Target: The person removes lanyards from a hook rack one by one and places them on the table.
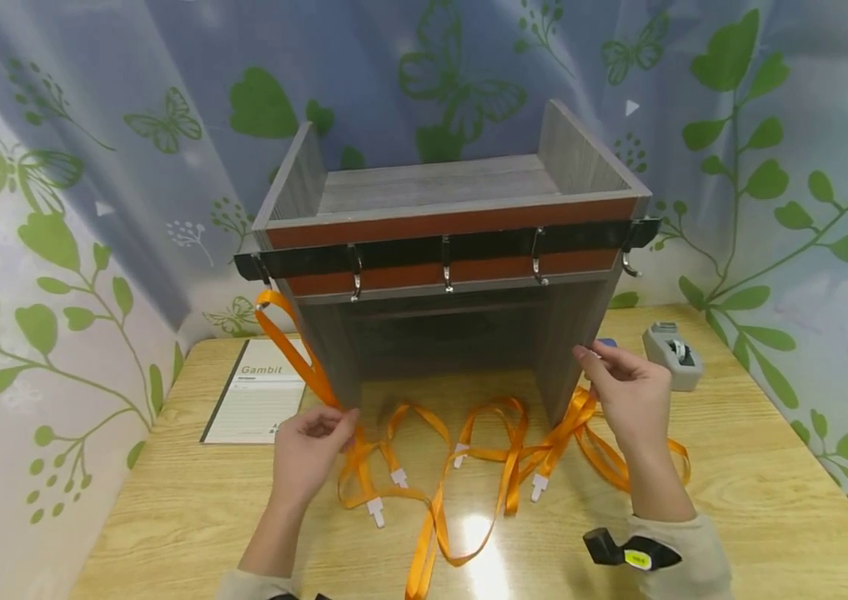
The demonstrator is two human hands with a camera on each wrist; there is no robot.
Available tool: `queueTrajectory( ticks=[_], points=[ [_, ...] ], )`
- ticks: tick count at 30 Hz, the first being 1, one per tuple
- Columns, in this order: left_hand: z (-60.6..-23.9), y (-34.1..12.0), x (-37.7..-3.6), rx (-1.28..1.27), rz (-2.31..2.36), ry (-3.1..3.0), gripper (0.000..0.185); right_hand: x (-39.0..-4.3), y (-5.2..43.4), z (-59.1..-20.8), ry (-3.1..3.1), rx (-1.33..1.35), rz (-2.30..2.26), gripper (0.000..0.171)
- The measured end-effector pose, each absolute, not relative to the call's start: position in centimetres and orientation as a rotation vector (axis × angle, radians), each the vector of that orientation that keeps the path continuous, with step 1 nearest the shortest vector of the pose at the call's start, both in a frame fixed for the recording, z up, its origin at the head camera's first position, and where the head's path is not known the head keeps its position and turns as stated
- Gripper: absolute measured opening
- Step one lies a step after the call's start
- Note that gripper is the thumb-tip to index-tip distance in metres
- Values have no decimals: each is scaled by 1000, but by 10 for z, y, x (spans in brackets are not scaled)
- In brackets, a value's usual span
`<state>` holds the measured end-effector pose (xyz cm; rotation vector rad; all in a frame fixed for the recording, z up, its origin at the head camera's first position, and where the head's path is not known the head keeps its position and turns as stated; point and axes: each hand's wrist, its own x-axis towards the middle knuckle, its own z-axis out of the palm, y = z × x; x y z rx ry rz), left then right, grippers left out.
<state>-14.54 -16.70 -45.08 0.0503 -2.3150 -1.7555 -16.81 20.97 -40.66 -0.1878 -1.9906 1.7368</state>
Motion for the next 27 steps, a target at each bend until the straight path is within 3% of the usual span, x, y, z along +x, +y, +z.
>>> queueTrajectory(
  ticks=[15, 27],
  points=[
    [-439, -178, -149, 34, -1869, -1990, 29, -170, 211, -410, -1979, -192, 1742, 21],
    [-434, -176, -150, 24, -1874, -2042, 18, -171, 211, -410, -1969, -171, 1744, 20]
  ],
)
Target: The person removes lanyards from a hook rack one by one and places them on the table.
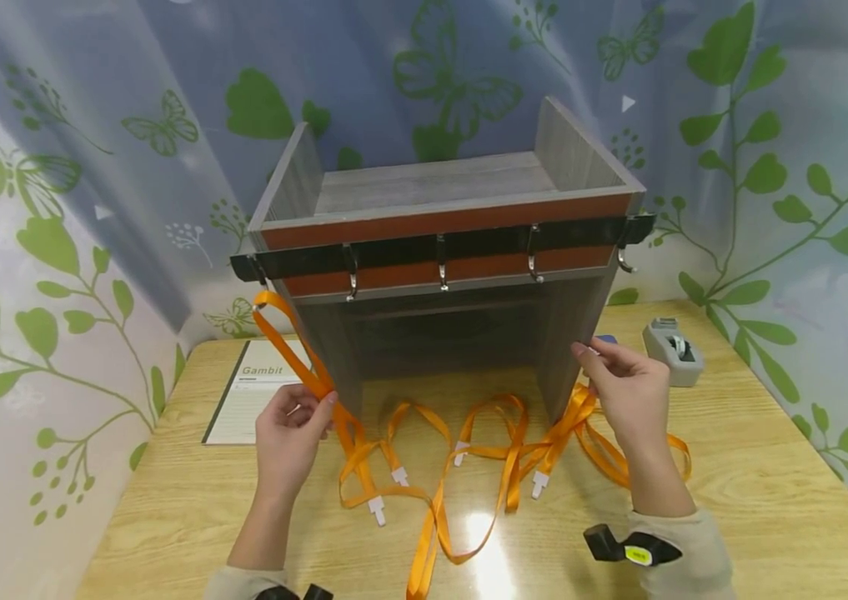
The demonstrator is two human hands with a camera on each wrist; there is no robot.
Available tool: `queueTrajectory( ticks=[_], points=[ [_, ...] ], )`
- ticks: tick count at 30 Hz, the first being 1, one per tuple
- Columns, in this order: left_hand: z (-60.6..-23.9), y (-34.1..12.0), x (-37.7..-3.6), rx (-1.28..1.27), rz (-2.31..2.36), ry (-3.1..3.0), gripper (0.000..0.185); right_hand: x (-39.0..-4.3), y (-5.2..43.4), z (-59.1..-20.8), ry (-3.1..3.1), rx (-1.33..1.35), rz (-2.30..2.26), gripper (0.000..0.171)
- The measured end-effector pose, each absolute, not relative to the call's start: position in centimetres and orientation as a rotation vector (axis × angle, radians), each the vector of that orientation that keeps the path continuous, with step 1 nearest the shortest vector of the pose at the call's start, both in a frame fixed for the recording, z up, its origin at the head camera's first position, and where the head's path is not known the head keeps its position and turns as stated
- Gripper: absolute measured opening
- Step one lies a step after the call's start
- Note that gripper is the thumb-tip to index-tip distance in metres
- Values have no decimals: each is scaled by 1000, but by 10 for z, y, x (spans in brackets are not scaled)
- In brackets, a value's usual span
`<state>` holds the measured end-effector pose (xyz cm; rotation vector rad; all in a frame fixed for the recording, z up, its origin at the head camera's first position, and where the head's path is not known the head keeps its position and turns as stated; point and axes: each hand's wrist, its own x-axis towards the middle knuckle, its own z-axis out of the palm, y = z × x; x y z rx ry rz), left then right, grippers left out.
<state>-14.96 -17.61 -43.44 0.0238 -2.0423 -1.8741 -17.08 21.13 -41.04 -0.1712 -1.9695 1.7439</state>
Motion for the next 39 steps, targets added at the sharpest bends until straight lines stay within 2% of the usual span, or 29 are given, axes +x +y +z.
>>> queueTrajectory(
  ticks=[7, 21, 32, 39],
  points=[
    [-438, -178, -148, 61, -1833, -2186, 18, -170, 211, -410, -1981, -158, 1729, 21],
    [-440, -180, -145, -110, -1878, -2273, 16, -169, 212, -410, -1943, -175, 1757, 19],
    [-417, -184, -140, -117, -1750, -2217, 10, -168, 211, -410, -1964, -170, 1757, 20],
    [-396, -190, -137, -211, -1684, -2159, 5, -170, 212, -411, -1969, -162, 1747, 23]
  ],
)
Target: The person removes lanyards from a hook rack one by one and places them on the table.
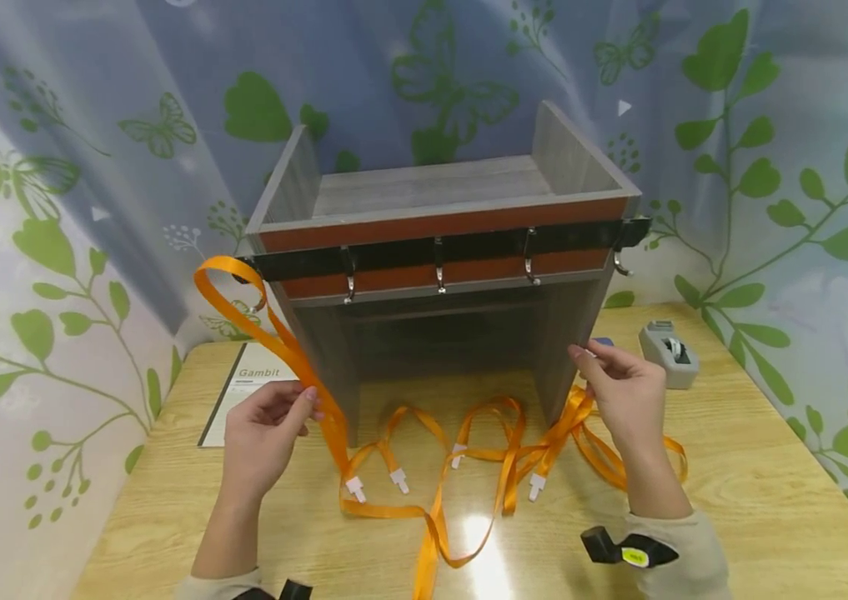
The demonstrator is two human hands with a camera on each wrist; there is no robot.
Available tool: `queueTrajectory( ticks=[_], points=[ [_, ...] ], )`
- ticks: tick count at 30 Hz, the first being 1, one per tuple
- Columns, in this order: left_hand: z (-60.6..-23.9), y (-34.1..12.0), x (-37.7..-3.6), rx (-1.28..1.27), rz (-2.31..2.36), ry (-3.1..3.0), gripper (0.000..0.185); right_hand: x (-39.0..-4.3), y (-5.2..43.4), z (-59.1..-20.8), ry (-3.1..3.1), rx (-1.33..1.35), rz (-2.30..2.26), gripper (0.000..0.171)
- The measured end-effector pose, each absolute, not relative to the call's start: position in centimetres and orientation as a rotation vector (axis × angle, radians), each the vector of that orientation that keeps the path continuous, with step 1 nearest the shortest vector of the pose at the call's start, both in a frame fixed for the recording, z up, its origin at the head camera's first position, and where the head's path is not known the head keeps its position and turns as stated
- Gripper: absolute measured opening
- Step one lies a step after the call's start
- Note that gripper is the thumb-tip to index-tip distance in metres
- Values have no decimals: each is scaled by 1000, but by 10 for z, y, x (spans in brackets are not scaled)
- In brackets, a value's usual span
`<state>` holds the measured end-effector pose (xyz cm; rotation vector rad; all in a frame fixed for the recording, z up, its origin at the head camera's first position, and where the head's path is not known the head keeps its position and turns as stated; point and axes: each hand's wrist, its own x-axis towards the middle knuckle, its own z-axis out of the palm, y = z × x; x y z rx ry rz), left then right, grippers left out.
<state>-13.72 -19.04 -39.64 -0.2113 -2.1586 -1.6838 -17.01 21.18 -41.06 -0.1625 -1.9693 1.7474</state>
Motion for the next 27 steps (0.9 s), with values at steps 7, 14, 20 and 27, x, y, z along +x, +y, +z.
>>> queueTrajectory(
  ticks=[7, 14, 20, 27],
  points=[
    [-371, -197, -133, -324, -1632, -2096, 4, -170, 212, -410, -1977, -167, 1742, 23],
    [-344, -210, -127, -459, -1666, -1950, 6, -169, 210, -409, -1974, -172, 1766, 23],
    [-330, -225, -119, -597, -1700, -1745, 11, -169, 209, -410, -1978, -168, 1766, 24],
    [-323, -235, -111, -597, -1748, -1595, 11, -170, 209, -409, -1959, -152, 1754, 24]
  ],
)
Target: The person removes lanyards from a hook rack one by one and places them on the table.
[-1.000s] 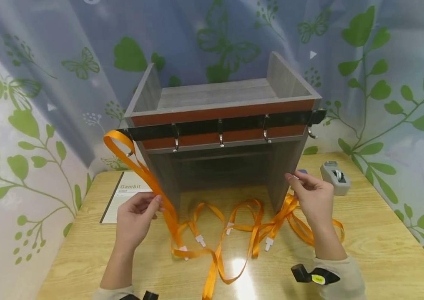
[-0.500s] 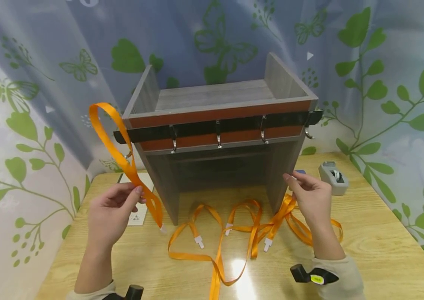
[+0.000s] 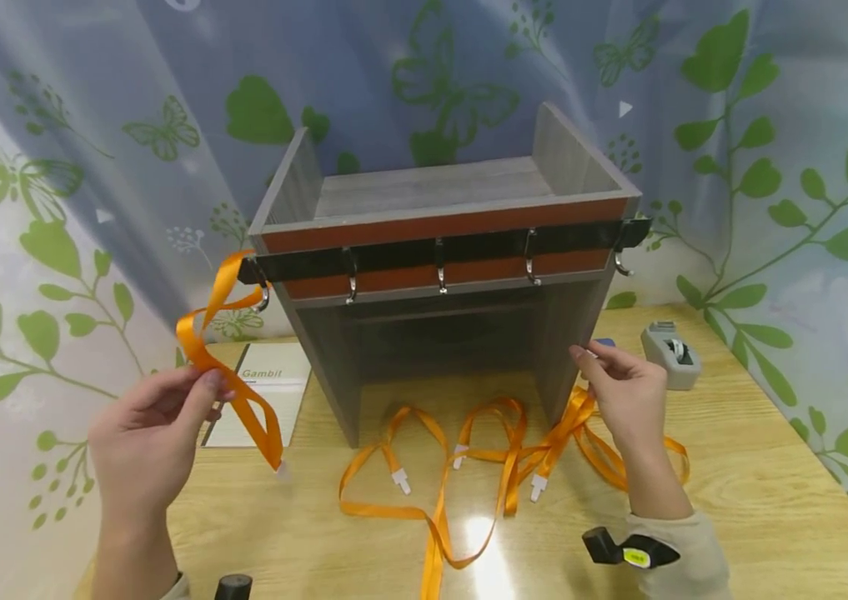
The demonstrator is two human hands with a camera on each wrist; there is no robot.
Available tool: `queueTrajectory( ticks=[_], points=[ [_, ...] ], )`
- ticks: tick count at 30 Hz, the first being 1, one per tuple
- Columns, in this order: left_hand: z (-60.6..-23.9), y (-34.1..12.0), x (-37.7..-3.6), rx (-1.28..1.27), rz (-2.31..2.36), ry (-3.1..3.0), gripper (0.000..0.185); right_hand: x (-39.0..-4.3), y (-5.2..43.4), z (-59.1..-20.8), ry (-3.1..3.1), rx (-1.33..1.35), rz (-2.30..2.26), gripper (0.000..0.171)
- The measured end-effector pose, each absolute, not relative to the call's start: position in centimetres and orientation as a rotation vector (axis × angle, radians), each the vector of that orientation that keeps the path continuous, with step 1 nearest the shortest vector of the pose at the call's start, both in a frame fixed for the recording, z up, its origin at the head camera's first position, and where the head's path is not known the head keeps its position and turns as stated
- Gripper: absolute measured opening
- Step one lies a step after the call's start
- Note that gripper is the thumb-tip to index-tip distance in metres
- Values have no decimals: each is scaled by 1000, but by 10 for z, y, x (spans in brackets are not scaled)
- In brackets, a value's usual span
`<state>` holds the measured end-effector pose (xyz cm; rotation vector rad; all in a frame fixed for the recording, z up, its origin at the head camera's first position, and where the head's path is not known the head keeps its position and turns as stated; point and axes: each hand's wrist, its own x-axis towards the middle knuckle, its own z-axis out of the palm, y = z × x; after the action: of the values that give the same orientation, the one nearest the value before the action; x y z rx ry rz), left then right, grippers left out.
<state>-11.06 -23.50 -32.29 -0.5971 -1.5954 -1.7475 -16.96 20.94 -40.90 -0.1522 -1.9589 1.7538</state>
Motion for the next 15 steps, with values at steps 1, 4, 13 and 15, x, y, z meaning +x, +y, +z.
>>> queueTrajectory(
  ticks=[1, 4, 13, 15],
  points=[
    [-322, -236, -110, -594, -1756, -1584, 11, -170, 210, -409, -1958, -151, 1751, 24],
    [-321, -239, -106, -571, -1758, -1572, 12, -170, 211, -409, -1956, -152, 1751, 24],
    [-329, -250, -97, -527, -1762, -1574, 12, -171, 211, -411, -1947, -173, 1786, 23],
    [-331, -251, -95, -521, -1753, -1583, 12, -171, 212, -411, -1941, -170, 1785, 23]
  ],
)
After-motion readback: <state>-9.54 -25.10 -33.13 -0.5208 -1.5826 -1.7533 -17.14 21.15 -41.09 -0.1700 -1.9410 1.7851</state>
